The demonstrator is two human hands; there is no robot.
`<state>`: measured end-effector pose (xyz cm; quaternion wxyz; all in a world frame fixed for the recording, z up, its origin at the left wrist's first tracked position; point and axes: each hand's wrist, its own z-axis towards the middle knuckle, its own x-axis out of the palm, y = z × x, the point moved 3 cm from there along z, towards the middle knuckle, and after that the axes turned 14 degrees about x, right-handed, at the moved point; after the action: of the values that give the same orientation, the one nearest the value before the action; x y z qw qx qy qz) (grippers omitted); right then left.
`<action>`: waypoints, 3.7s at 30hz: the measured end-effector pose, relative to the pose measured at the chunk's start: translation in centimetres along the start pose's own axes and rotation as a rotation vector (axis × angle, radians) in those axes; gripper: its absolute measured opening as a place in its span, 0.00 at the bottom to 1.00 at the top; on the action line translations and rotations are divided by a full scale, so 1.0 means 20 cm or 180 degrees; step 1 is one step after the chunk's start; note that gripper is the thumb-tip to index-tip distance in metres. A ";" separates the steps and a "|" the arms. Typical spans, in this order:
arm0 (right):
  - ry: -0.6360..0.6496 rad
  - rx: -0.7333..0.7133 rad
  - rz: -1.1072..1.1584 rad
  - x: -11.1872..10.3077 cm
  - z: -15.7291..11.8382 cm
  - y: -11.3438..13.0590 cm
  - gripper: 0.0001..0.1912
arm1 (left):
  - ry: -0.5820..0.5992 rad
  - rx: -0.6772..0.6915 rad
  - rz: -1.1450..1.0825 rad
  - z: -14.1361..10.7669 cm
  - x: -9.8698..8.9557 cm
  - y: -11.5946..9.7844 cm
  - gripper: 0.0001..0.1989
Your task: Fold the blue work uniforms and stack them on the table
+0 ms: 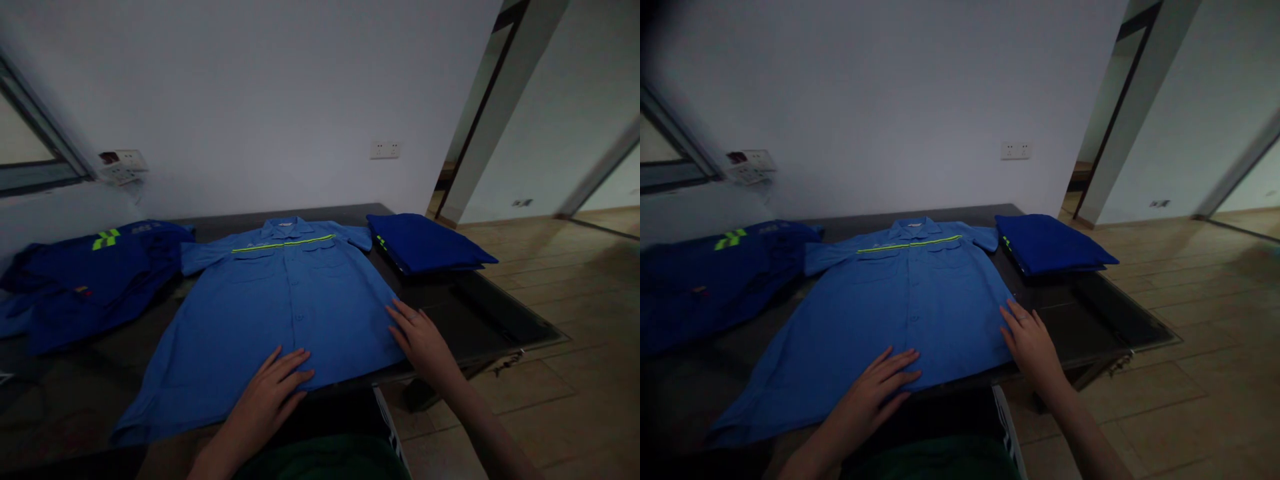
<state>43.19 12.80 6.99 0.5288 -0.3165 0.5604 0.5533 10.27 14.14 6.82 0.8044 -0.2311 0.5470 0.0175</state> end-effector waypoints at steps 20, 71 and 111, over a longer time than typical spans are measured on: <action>0.0719 0.0363 0.0646 -0.02 0.00 -0.17 0.28 | 0.0243 0.0275 0.0296 -0.02 -0.02 -0.03 0.26; -0.0083 0.0599 0.0259 -0.02 -0.14 -0.30 0.20 | 0.0011 -0.0195 -0.0409 -0.02 -0.06 -0.06 0.15; 0.0148 0.0799 0.0538 -0.02 -0.02 -0.17 0.17 | -0.1096 0.0215 0.0014 -0.07 -0.02 -0.03 0.13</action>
<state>46.35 11.67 6.33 0.5027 -0.2123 0.6619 0.5140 9.14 13.13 7.03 0.8934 -0.1964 0.4019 0.0402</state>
